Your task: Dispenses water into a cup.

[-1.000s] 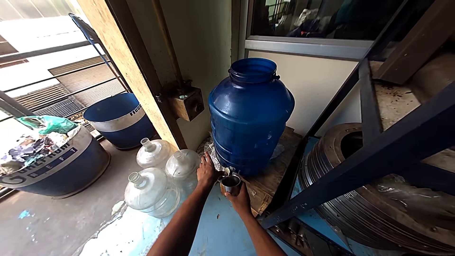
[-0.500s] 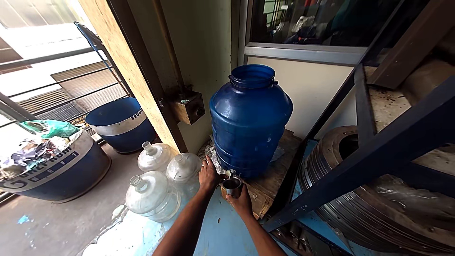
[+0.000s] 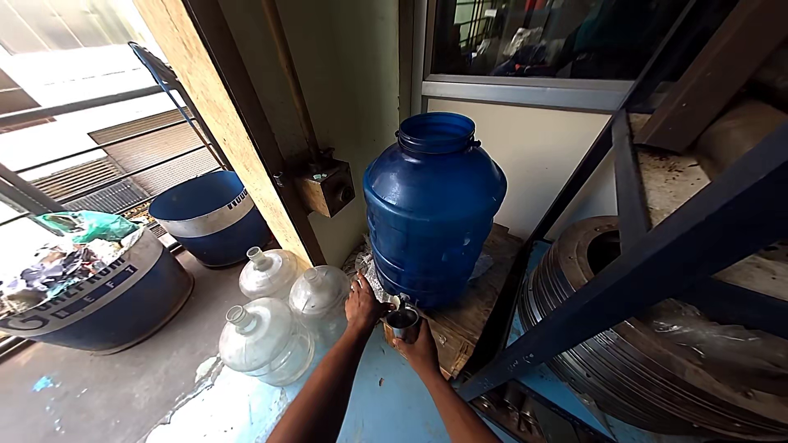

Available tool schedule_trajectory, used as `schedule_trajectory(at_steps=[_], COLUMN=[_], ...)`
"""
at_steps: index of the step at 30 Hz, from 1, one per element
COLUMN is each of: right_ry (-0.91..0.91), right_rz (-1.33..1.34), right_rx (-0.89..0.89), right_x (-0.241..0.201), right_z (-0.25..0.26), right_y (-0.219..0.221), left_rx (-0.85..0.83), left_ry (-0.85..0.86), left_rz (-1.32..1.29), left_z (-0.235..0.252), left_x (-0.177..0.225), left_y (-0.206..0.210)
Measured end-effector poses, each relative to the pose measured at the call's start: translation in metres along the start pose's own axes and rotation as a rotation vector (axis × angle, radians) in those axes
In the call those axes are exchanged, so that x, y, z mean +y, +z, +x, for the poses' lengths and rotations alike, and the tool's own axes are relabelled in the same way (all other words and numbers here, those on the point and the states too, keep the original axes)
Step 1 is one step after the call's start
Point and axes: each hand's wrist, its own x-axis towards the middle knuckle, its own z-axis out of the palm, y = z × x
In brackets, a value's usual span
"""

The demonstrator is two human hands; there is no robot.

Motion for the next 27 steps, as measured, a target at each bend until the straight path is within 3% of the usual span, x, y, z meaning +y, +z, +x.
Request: schedule_trajectory(at_steps=[27], right_ry=[0.018], right_rz=[0.002], right_rx=[-0.004], right_x=[0.0067], right_z=[-0.0030], right_y=[0.0019], left_rx=[-0.009], left_ry=[-0.002], left_rz=[0.009], left_z=[-0.0035], left_x=[0.0048], left_y=[-0.0007])
